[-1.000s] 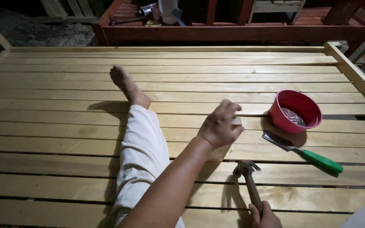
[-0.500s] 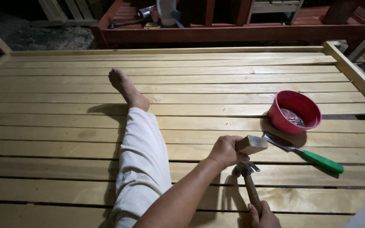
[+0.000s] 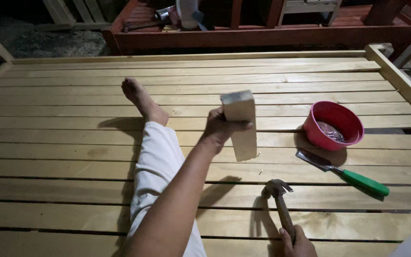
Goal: The person sits on the floor beside a wooden slat frame and hammers nails into the slats, taking nails from a pink bowl. They use a wood block to help position nails, then continue hammering nails along the frame and reach back into the bowl for more nails.
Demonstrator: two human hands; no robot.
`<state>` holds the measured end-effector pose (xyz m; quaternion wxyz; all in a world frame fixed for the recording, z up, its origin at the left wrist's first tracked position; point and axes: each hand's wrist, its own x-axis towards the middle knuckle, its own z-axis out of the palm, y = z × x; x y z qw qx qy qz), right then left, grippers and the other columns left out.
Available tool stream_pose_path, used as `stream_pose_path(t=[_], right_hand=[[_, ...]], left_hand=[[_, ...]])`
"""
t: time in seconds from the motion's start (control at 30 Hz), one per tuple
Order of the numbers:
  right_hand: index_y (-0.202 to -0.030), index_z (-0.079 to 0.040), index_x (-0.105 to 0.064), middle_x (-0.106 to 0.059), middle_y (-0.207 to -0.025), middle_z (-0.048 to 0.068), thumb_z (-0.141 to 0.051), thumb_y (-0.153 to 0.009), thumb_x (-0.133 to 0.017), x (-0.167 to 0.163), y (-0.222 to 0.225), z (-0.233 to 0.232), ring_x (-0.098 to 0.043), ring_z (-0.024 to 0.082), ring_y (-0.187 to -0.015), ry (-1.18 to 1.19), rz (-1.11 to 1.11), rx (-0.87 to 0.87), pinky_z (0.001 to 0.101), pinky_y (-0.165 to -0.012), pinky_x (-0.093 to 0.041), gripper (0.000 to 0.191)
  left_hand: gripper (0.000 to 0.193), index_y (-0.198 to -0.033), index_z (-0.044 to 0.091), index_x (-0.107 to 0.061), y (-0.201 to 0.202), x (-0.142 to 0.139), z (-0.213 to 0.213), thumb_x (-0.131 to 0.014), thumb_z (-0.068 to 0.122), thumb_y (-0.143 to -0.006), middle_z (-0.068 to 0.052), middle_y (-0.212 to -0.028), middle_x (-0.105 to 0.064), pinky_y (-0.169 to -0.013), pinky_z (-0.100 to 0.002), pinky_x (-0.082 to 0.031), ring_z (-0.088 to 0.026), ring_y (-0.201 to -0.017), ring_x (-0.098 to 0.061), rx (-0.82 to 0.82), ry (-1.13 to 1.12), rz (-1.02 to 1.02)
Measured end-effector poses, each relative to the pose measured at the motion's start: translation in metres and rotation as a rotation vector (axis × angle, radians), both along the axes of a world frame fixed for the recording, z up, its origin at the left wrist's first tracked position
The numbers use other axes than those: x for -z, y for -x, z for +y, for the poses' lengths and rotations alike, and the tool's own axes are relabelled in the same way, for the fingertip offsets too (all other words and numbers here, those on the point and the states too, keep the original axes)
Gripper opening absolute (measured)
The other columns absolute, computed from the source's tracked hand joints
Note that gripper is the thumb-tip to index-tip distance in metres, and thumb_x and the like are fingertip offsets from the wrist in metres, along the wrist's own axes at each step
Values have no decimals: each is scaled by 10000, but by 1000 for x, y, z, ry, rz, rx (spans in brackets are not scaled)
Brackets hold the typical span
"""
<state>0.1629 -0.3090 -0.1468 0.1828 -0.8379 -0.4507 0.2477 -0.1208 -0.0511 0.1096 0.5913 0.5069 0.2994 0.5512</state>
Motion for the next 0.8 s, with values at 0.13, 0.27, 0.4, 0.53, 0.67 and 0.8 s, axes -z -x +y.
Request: stream_pose_path(t=[0.13,0.27,0.4,0.53,0.67,0.8], right_hand=[[-1128,-146,-670,-768,-872,213,-574,-901,-613,3,-2,1,-778,378,-907,9,-2,-5,465,-831,-594,487],[-1128,-147,-668,-761,-874,204,-578,-887,-622,6,-5,0,-775,376,-904,-22,-8,-2,464,-819,-594,496],[-1131,-166,-669,-767,-869,198,-576,-897,-608,6,-4,-1,-778,369,-904,9,-12,-24,458,-828,-594,476],[-1146,-165,-661,-772,-880,199,-573,-900,-606,1,-2,-2,-783,365,-914,33,-1,-9,457,-841,-592,480],[-1154,-154,-652,-768,-881,206,-578,-905,-606,-4,-2,-2,-782,366,-919,48,0,-33,452,-844,-594,494],[-1136,-151,-670,-763,-881,205,-580,-907,-602,-1,-3,-4,-780,366,-916,38,12,-14,456,-834,-592,491]], left_hand=[[461,-1075,75,-744,-20,25,-2,-916,37,-649,-18,-1011,-774,-865,-341,-625,-131,-908,-713,19,-22,77],[459,-1073,71,-749,-36,51,3,-907,33,-644,-5,-1030,-775,-871,-336,-627,-114,-919,-706,79,-76,34],[431,-1071,60,-749,-43,62,10,-898,24,-668,-8,-1029,-771,-864,-329,-622,-114,-920,-704,111,-98,59],[422,-1059,60,-754,-51,62,12,-902,27,-665,-5,-1022,-775,-852,-318,-616,-102,-904,-702,112,-151,149],[394,-1045,64,-772,-52,57,10,-907,49,-675,-1,-1025,-792,-861,-309,-620,-97,-901,-710,80,-178,260],[427,-1039,76,-763,-46,52,7,-916,55,-641,-1,-1014,-789,-852,-316,-630,-108,-888,-724,99,-74,219]])
